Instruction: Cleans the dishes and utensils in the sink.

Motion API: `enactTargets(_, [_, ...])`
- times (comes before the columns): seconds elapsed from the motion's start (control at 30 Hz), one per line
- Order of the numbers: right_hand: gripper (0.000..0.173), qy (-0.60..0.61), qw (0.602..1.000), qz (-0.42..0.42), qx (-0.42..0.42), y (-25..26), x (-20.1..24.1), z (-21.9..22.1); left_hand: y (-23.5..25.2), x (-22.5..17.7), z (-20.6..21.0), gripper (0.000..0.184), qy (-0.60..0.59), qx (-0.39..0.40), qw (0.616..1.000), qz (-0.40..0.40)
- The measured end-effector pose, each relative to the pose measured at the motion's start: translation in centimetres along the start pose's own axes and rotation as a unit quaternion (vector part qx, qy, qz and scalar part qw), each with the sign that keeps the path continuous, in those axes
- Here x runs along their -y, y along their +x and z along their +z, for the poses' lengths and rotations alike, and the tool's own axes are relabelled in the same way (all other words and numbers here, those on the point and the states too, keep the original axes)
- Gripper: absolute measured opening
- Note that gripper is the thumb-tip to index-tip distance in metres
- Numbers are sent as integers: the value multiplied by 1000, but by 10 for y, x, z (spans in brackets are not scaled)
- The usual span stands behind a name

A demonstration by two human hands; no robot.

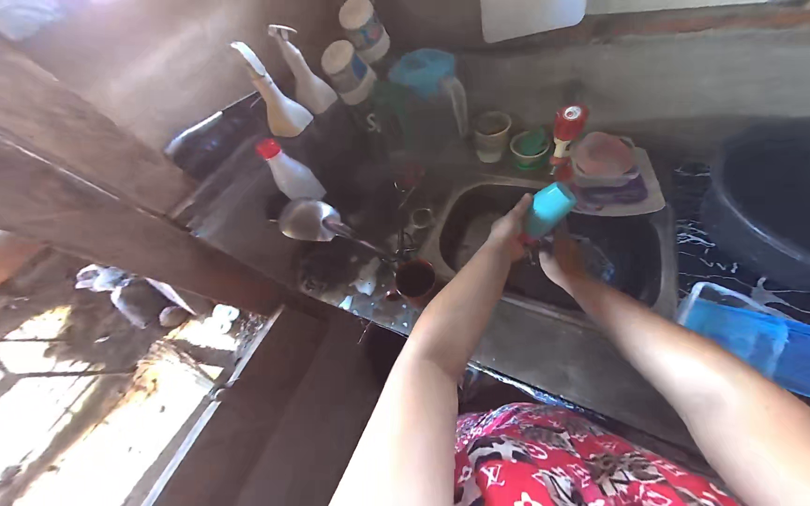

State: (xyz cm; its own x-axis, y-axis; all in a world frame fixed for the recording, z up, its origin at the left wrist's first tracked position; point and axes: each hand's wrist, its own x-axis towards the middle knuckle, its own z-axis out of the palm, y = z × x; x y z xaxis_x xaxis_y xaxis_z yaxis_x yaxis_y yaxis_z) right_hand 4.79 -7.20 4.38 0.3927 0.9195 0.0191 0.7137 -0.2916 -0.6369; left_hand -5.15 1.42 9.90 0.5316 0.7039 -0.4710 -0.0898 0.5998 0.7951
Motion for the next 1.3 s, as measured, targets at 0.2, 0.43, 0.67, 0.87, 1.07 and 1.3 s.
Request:
enactTargets(0.2, [63,35,997,-71,10,9,-25,-1,-107,-114,-40,43,381,-160,857,307])
enactTargets(0.43, [58,487,784,317,-218,68,-58,-26,-154,-186,-129,38,659,-310,630,271])
enactTargets(0.67, [53,576,700,361,-218,91,-61,-18,-105,-190,-162,33,687,-276,668,79])
enactTargets(0.87, [54,576,688,339,-284,81,-50,-32,-64,-183,-174,34,733,-212,643,-70])
enactTargets(1.07, [64,498,740,369,-262,15,-30,-40,-40,-165,-177,40,766,-175,609,-107])
enactTargets(1.3, [62,262,902,264,-220,-21,-55,-52,-83,-187,-98,48,830,-204,520,7])
